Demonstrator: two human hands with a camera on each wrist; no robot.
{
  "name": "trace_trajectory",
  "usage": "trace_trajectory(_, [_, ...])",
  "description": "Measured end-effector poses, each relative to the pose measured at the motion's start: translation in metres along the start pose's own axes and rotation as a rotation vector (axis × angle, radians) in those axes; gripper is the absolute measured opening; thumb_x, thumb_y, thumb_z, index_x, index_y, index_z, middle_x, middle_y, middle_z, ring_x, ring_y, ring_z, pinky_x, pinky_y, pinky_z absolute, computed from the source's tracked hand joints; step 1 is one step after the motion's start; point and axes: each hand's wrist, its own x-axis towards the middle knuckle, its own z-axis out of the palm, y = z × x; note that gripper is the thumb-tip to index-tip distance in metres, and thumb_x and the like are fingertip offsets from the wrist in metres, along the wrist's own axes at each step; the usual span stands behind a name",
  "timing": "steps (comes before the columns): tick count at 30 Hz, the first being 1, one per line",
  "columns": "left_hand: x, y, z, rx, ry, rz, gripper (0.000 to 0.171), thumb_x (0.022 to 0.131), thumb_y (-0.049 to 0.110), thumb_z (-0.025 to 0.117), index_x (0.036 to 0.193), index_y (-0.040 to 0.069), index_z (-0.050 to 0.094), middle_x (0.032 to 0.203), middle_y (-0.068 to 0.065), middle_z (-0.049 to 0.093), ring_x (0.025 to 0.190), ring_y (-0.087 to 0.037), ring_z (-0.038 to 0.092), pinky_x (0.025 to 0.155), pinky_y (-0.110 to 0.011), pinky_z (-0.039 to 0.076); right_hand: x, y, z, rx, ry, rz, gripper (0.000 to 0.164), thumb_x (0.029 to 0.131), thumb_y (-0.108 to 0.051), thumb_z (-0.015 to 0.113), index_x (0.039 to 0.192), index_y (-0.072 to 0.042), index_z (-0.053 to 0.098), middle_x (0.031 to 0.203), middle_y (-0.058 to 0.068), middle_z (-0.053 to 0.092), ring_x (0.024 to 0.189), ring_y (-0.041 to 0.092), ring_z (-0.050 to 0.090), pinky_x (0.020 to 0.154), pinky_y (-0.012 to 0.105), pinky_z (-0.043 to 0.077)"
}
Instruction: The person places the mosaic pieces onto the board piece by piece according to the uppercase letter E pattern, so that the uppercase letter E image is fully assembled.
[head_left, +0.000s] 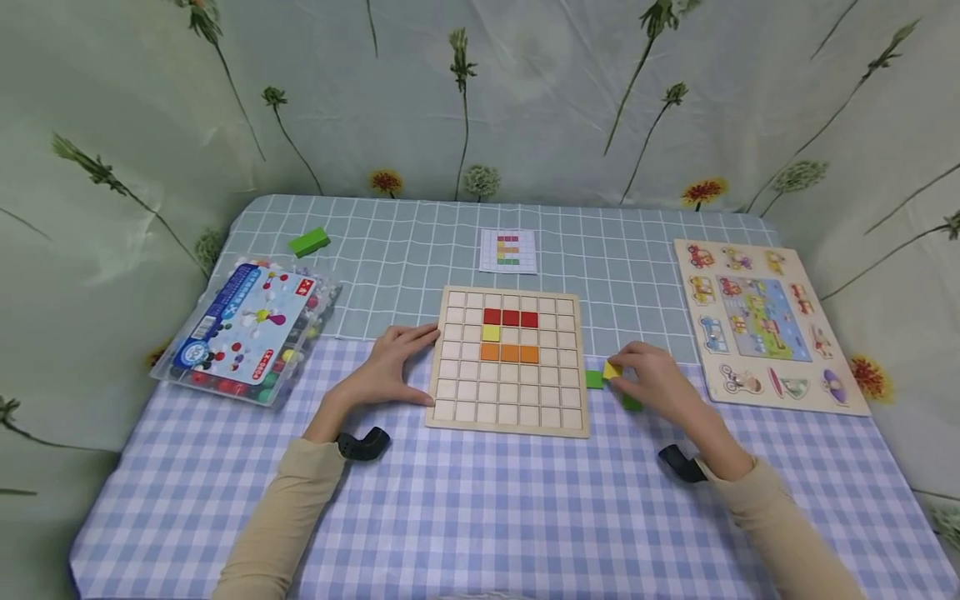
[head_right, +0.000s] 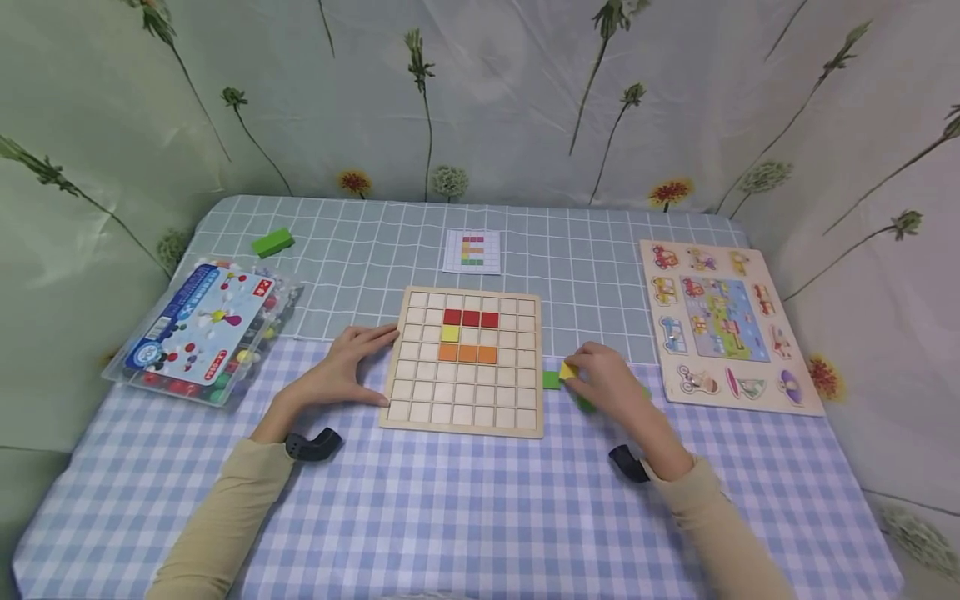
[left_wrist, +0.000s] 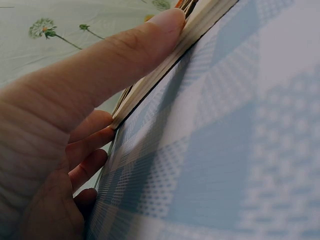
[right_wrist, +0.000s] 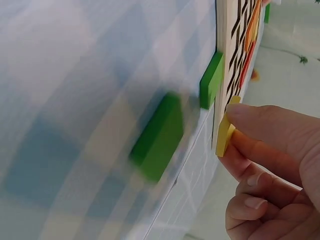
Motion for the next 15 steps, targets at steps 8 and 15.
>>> trace_trajectory(8, [0.000,0.001,-0.002,-0.006,0.003,0.011,0.105,0.059,0.041,0.086,0.145,0.008,0.036,0.153,-0.011,0.032,0.123,-0.029,0.033,0.098,-0.051,0.024,0.019,-0.020,0.015,0.041,0.002,-0.084,0.021,0.075,-0.005,0.075,0.095,0.004,0.072,0.090,0.013,0.067,0.080,0.024,0.064,0.069,0.035,0.052])
trace_trajectory(15, [0.000,0.001,-0.001,-0.014,0.001,0.003,0.105,0.060,0.042,0.086,0.146,0.009,0.036,0.153,-0.010,0.032,0.124,-0.029,0.032,0.098,-0.051,0.024,0.033,-0.043,0.024,0.074,-0.030,-0.108,0.024,0.075,-0.007,0.075,0.097,0.004,0.072,0.092,0.013,0.067,0.082,0.023,0.063,0.071,0.034,0.052])
